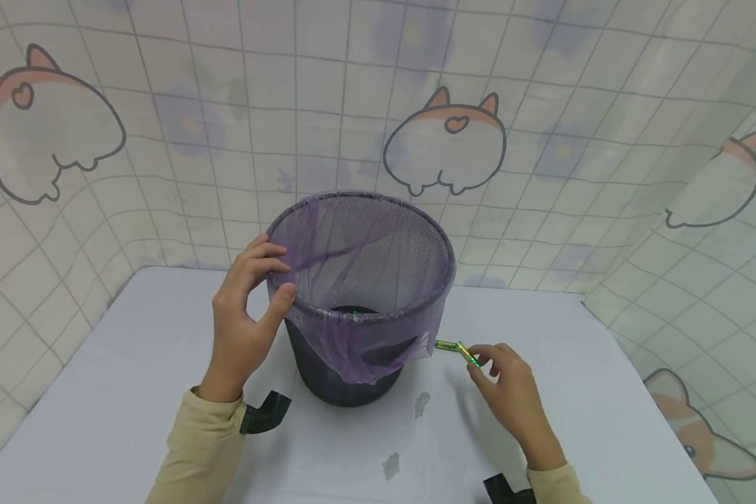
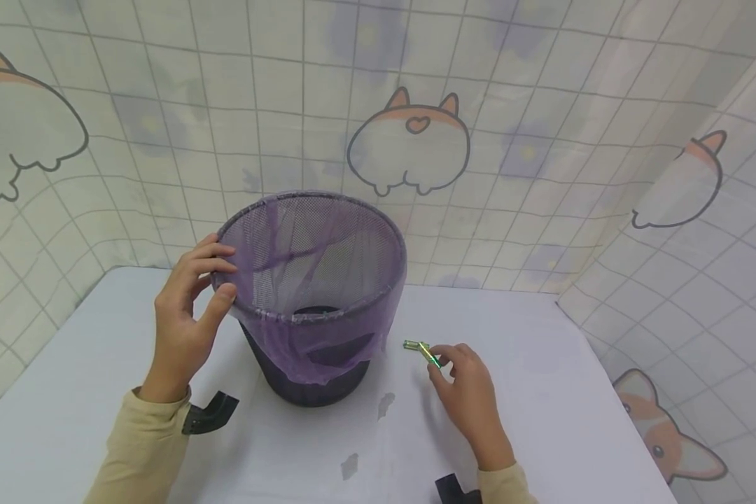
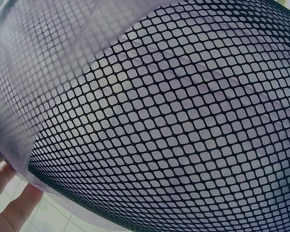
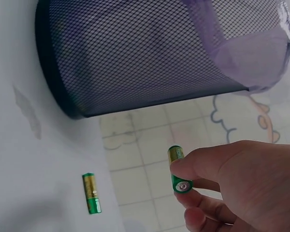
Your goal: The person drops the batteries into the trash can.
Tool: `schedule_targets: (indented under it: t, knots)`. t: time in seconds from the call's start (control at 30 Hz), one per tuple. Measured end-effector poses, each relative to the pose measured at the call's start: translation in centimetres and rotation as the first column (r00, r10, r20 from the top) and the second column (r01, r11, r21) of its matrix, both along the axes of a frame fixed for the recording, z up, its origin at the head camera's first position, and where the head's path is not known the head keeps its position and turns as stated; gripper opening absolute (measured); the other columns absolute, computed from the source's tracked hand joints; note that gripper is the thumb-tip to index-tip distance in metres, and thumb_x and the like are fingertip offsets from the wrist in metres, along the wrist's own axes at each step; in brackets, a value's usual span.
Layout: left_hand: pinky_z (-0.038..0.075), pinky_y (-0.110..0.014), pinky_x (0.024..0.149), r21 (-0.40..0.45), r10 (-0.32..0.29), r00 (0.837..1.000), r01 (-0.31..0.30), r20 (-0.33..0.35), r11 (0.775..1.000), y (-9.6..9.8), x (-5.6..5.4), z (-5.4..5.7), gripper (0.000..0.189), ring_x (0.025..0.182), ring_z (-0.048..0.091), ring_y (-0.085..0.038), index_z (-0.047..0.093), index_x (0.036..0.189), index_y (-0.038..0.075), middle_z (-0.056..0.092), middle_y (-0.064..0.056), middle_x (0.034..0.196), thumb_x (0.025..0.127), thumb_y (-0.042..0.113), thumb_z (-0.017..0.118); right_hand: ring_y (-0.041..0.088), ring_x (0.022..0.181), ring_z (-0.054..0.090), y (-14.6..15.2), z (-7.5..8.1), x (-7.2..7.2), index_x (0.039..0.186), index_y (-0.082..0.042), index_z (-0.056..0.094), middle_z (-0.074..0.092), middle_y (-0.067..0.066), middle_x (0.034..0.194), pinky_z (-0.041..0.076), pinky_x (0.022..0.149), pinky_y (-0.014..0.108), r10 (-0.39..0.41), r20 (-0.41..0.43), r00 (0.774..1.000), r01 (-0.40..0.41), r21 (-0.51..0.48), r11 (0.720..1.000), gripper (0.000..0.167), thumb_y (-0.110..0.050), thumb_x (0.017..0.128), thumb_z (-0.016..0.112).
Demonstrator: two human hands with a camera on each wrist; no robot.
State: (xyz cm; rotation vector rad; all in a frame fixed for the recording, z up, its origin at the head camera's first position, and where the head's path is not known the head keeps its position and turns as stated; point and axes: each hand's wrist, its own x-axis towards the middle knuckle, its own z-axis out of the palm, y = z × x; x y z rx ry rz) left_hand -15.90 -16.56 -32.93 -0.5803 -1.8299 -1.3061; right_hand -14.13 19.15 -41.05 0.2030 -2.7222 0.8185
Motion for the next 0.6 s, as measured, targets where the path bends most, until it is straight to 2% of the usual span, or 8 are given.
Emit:
schedule_targets:
  t: [0.27, 0.43, 0.6]
  knots:
    - [0.044, -0.022, 0.106, 0.000, 0.003, 1.000, -0.003, 0.003, 1.000, 0.0, 0.0, 0.0, 0.020, 0.139, 0.041, -0.029, 0.063, 0.102, -0.001, 0.061, -0.013, 0.124, 0.087, 0.012, 0.062, 0.016, 0.073, 0.047, -0.3, 1.8, 0.4, 0.105, -0.009, 0.071, 0.063, 0.003, 0.085, 0.035, 0.055, 0.021, -0.018, -0.080, 0.997, 0.018, 0.004, 1.000, 0.024, -0.006, 0.081, 0.073]
    - [0.044, -0.021, 0.106, 0.000, 0.007, 1.000, -0.007, 0.007, 1.000, 0.0, 0.0, 0.0, 0.020, 0.139, 0.041, -0.028, 0.063, 0.102, -0.001, 0.061, -0.013, 0.124, 0.087, 0.012, 0.062, 0.013, 0.071, 0.045, -0.3, 2.4, 0.4, 0.103, -0.009, 0.071, 0.062, 0.002, 0.083, 0.035, 0.055, 0.021, -0.015, -0.147, 0.989, 0.015, 0.001, 1.000, 0.025, -0.005, 0.079, 0.075]
    - [0.044, -0.022, 0.106, 0.002, 0.002, 1.000, -0.002, 0.001, 1.000, 0.0, -0.1, 0.0, 0.020, 0.139, 0.042, -0.029, 0.063, 0.101, -0.001, 0.061, -0.014, 0.124, 0.087, 0.012, 0.062, 0.013, 0.071, 0.045, -0.3, 2.9, 0.5, 0.104, -0.008, 0.071, 0.063, 0.003, 0.084, 0.035, 0.053, 0.021, -0.005, -0.175, 0.984, 0.005, -0.001, 1.000, 0.025, -0.005, 0.079, 0.075]
